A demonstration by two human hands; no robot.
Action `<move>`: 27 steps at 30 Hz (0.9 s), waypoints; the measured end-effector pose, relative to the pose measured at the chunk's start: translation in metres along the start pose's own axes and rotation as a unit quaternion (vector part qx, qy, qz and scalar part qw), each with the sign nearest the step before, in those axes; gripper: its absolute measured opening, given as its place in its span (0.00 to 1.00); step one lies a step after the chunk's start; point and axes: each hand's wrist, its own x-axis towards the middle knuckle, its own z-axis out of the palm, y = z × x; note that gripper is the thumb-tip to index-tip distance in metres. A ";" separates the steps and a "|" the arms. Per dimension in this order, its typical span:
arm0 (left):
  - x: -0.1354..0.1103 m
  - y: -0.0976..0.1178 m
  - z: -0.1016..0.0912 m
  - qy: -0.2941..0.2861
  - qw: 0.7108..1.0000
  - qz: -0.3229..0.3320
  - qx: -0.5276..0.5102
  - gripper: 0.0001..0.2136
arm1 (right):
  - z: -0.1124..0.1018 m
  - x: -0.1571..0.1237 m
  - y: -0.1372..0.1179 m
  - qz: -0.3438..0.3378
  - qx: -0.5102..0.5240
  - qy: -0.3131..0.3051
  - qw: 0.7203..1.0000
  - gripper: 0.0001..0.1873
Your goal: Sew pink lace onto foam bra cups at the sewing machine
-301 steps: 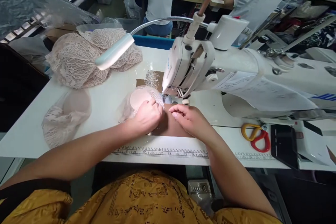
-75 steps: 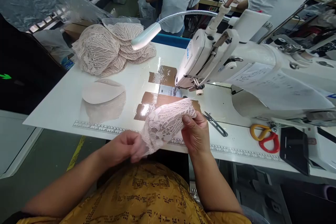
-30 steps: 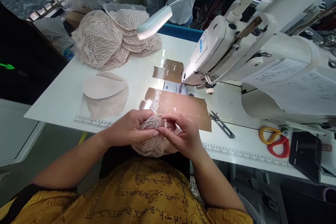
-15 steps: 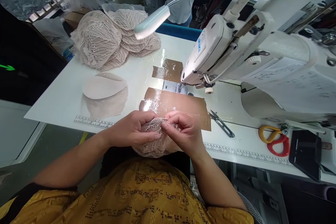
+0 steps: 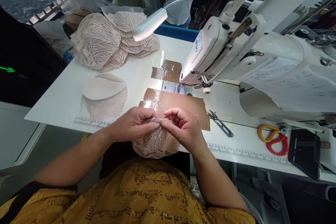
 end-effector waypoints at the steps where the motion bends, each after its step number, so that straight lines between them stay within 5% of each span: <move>1: 0.001 0.001 0.000 -0.004 1.000 0.000 -0.002 0.12 | -0.002 0.000 0.001 0.013 0.008 -0.017 1.000 0.08; 6: 0.002 0.003 0.000 -0.023 0.998 -0.027 -0.058 0.14 | -0.009 0.000 -0.001 0.027 0.032 -0.037 0.998 0.10; 11: 0.007 -0.005 0.013 0.018 0.985 -0.040 -0.165 0.15 | -0.008 0.003 -0.002 0.048 0.095 -0.052 0.993 0.11; 15: 0.012 -0.010 0.021 0.078 0.945 -0.091 -0.305 0.15 | -0.011 0.009 -0.001 0.073 0.147 -0.048 0.985 0.12; 18: 0.011 -0.004 0.001 0.186 0.922 -0.103 -0.323 0.13 | -0.029 0.008 0.000 0.076 0.140 -0.012 0.987 0.13; 20: 0.008 0.004 -0.025 0.301 0.916 -0.065 -0.255 0.08 | -0.047 0.003 0.000 0.072 0.100 0.027 0.992 0.12; 23: 0.011 0.015 -0.060 0.472 0.881 0.025 -0.002 0.05 | -0.074 -0.005 -0.002 0.059 0.020 0.081 0.995 0.11; 25: 0.025 0.017 -0.067 0.483 0.850 0.073 0.198 0.07 | -0.084 -0.004 -0.004 0.043 -0.042 0.096 0.994 0.11; 27: 0.048 0.015 -0.056 0.392 0.837 0.100 0.368 0.10 | -0.088 0.002 -0.006 0.019 -0.122 0.083 0.989 0.09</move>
